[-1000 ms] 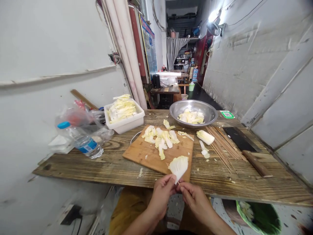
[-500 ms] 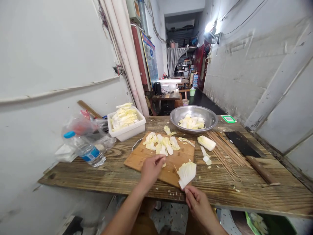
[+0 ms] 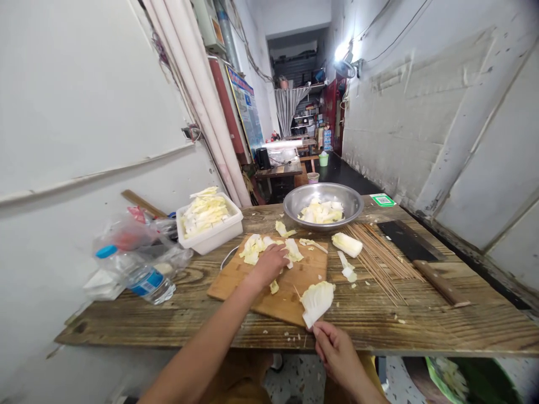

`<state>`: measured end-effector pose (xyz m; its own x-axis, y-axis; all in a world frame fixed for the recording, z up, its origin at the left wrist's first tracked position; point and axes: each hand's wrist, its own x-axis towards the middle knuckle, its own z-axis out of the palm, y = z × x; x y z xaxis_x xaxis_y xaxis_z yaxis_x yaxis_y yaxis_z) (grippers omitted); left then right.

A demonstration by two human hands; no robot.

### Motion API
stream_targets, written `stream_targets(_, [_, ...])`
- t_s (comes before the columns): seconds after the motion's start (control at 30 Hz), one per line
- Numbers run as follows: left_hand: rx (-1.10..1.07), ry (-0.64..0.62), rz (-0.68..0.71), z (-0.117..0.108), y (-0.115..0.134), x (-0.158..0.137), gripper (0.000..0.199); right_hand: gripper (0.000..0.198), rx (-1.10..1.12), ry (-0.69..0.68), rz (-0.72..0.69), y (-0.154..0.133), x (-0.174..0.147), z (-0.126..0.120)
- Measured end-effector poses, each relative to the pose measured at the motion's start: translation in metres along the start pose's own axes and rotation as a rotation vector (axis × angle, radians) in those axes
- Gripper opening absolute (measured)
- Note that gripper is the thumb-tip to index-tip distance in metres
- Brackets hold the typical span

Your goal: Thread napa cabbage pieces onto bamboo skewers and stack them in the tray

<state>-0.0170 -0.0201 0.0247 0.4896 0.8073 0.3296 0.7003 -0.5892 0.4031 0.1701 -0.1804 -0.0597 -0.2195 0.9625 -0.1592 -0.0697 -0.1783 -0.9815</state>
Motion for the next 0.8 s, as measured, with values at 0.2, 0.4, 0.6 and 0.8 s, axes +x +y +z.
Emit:
stream_targets(0.2, [-0.123, 0.413, -0.224, -0.01, 0.028, -0.015, 0.021, 0.047, 0.012, 0.0, 0.0, -0.003, -0.002, -0.001])
stream_targets(0.4, [-1.405, 0.541, -0.962, 0.028, 0.079, -0.086, 0.012, 0.042, -0.081, 0.03, -0.04, -0.016, -0.021, -0.003])
stream_targets(0.6, [-1.727, 0.469, -1.159, 0.035, 0.096, -0.112, 0.011, 0.039, -0.357, 0.0, -0.12, -0.021, -0.036, -0.005])
stream_targets(0.8, [-1.845, 0.416, -1.265, 0.021, 0.088, -0.111, 0.015, 0.04, -0.401, 0.104, -0.142, -0.019, -0.039, -0.016])
